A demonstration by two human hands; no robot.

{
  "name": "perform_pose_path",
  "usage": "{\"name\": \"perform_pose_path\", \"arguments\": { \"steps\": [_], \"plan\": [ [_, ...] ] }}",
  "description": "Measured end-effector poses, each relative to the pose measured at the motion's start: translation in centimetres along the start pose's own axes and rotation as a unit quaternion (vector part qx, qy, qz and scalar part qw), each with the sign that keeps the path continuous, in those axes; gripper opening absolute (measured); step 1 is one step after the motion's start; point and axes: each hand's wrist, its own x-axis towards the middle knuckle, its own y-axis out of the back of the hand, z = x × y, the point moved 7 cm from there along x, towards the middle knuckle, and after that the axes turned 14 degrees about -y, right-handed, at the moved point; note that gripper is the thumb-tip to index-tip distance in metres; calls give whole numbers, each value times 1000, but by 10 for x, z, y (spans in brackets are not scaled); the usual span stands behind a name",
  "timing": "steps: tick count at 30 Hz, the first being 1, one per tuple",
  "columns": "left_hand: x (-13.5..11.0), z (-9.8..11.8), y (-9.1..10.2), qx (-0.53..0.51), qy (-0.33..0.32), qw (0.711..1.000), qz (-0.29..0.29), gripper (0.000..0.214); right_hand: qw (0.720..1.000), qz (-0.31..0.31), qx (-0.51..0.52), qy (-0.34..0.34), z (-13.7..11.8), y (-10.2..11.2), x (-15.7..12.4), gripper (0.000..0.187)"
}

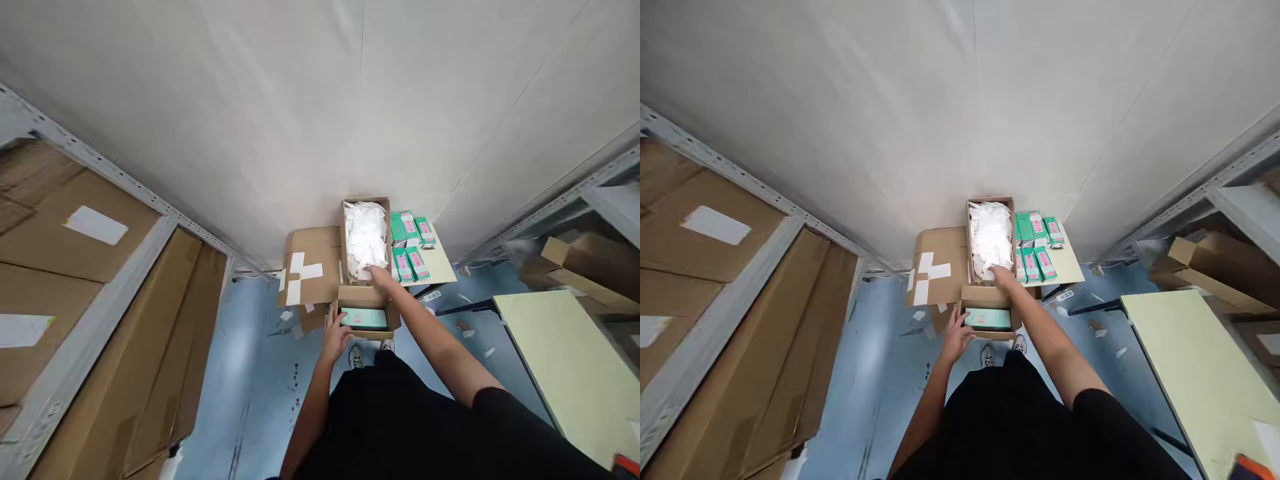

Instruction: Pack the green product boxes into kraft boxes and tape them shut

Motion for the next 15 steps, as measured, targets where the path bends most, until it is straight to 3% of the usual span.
{"name": "perform_pose_path", "arguments": {
  "steps": [7,15],
  "plan": [
    [5,-2,-4,-16,30,999,-5,5,1000,-9,-18,-1,-6,-5,8,36],
    [12,1,-3,-19,22,1000,0,8,998,63,-15,-23,-2,26,2,28]
  ]
}}
